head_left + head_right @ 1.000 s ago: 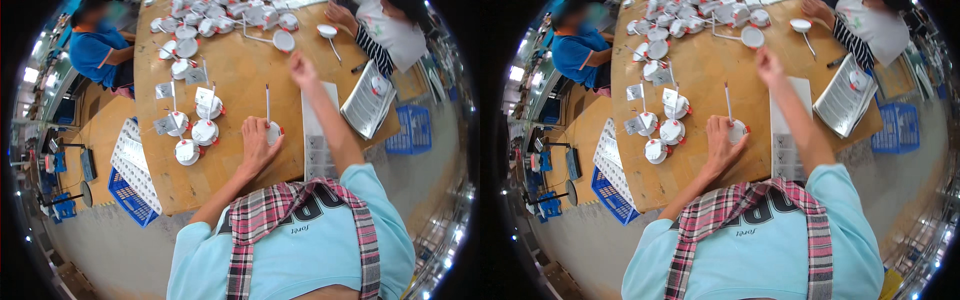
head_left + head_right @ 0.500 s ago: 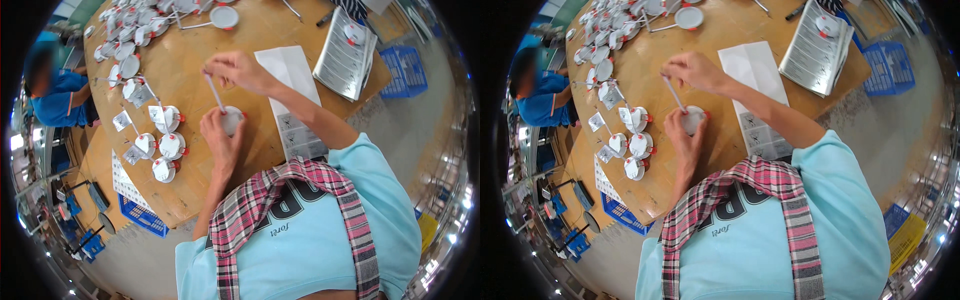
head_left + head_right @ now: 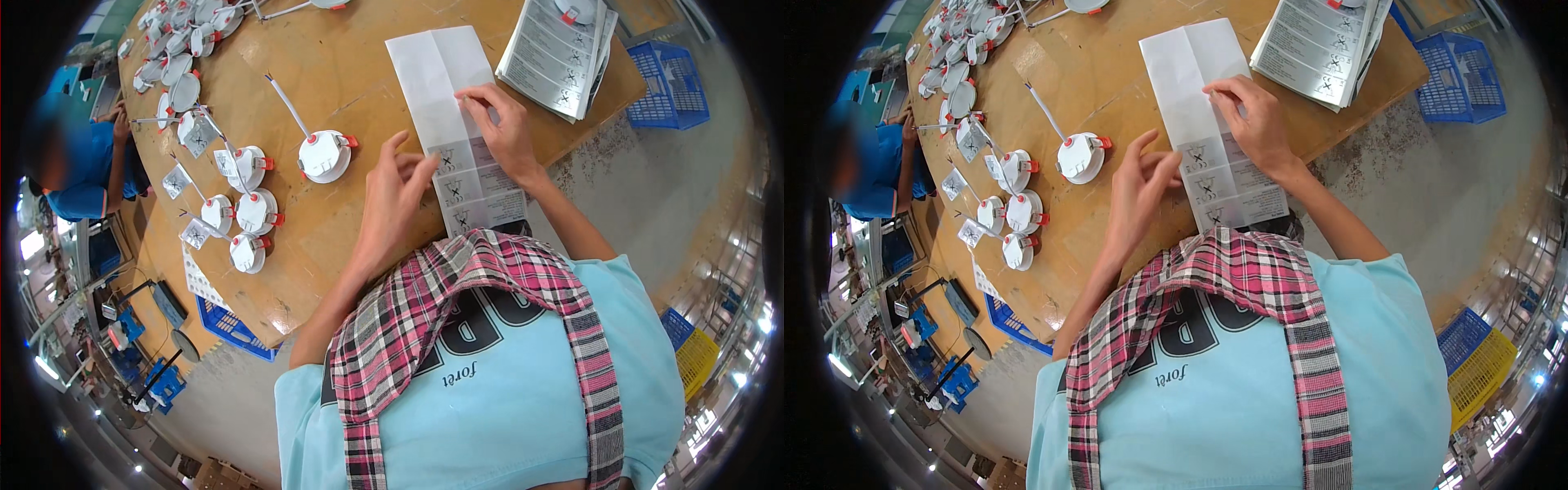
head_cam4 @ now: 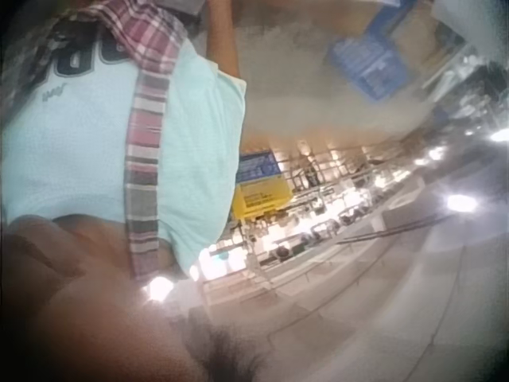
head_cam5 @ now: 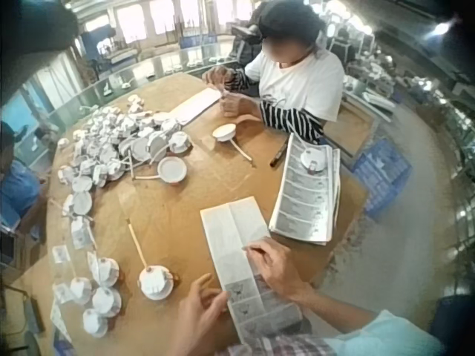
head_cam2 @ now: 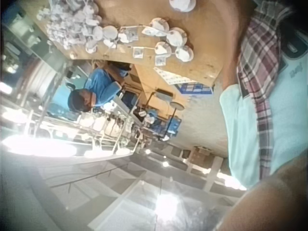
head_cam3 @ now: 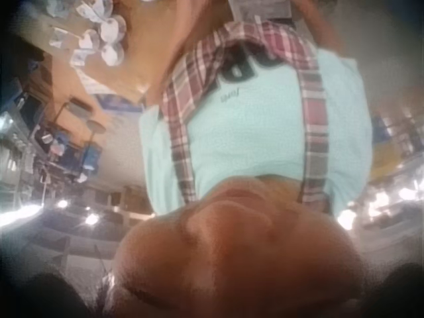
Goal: Peeling and applying information labels to the side of small LED light fixtures.
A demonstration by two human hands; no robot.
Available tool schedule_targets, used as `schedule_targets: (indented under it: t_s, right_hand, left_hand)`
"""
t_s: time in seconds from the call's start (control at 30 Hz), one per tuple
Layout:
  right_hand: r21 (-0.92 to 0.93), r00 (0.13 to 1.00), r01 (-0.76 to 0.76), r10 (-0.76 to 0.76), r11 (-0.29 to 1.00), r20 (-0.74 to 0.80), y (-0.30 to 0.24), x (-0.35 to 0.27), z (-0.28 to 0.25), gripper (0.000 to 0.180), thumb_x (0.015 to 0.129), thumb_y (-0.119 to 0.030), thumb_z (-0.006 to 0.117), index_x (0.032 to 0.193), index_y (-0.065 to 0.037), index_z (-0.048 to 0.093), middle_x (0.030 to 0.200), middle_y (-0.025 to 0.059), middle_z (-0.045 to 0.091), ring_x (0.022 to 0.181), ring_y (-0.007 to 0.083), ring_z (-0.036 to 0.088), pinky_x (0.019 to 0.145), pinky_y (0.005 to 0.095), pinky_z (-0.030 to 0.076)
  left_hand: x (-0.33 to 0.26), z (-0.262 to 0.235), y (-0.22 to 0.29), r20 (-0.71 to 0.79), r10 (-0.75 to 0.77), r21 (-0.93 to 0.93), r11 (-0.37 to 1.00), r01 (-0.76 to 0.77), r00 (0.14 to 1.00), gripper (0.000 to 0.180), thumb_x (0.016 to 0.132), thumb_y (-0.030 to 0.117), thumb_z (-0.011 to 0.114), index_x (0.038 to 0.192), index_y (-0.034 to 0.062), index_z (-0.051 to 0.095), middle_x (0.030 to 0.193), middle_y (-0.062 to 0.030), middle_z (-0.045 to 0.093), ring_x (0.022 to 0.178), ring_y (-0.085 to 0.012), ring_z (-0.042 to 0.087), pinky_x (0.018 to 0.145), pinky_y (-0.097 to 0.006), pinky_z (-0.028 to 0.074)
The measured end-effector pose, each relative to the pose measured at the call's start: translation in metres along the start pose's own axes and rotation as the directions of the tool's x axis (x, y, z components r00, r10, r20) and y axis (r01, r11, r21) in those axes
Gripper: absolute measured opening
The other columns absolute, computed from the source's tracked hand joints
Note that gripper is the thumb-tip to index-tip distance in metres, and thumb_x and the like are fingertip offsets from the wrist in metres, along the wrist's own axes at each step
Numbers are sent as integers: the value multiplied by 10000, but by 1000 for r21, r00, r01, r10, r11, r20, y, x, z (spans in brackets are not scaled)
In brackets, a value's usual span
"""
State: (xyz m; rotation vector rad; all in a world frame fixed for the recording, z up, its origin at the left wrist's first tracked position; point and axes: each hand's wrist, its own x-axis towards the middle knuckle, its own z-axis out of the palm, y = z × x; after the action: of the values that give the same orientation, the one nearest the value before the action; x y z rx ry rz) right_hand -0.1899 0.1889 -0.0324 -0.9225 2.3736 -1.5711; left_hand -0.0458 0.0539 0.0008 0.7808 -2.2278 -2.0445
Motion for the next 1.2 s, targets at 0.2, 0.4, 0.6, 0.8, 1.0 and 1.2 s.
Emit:
schedule_targets:
  t_s: [0.2, 0.4, 0.6, 0.8, 1.0, 1.2]
  right_hand:
    - [79, 995, 89, -85, 993, -48, 8, 20, 20, 135, 891, -83, 540, 961, -21, 638, 857, 104, 645, 728, 201, 618, 658, 294, 478]
    - [-88, 962, 274, -273, 958, 20, -9, 35, 25, 79, 833, -73, 607, 901, -40, 631, 859, 91, 603, 779, 252, 589, 692, 336, 477]
    - [-229, 852, 501, -428, 835, 302, -30, 41, 19, 115, 753, -83, 672, 851, -56, 618, 862, 49, 553, 879, 228, 527, 766, 335, 462]
    - [-267, 824, 530, -413, 805, 388, -37, 49, 20, 172, 704, -93, 698, 841, -62, 600, 865, 43, 538, 895, 240, 499, 803, 347, 441]
    - [-320, 836, 484, -322, 815, 445, -48, 46, 14, 203, 664, -96, 716, 818, -66, 587, 850, 50, 535, 876, 250, 499, 761, 364, 436]
    - [-438, 844, 490, -283, 754, 457, -64, 51, 14, 170, 642, -111, 730, 724, -72, 586, 784, 32, 522, 829, 235, 499, 717, 360, 436]
  left_hand:
    - [45, -10, -18, 15, -99, -203, 974, 100, 995, 296, 909, 206, 565, 1005, -74, 567, 816, -115, 662, 665, -125, 630, 549, -234, 507]
    - [54, -22, -16, -21, -88, -236, 969, 80, 996, 255, 932, 234, 540, 928, -7, 623, 831, -50, 661, 709, -91, 632, 638, -229, 504]
    - [63, -31, -8, -4, -82, -350, 934, 75, 997, 302, 957, 222, 483, 939, -44, 624, 858, -57, 659, 741, -90, 624, 685, -241, 517]
    - [72, -30, -39, -9, -21, -433, 901, 15, 1000, 265, 950, 209, 476, 837, 10, 610, 725, 19, 574, 662, -48, 524, 602, -230, 444]
    - [73, -20, -50, -6, 43, -304, 952, -43, 999, 243, 943, 193, 500, 943, -21, 614, 801, 22, 608, 696, -26, 527, 615, -209, 430]
    - [68, -20, -22, -93, 90, -239, 965, -110, 992, 261, 934, 163, 498, 993, -75, 586, 811, -17, 621, 733, -41, 531, 633, -216, 436]
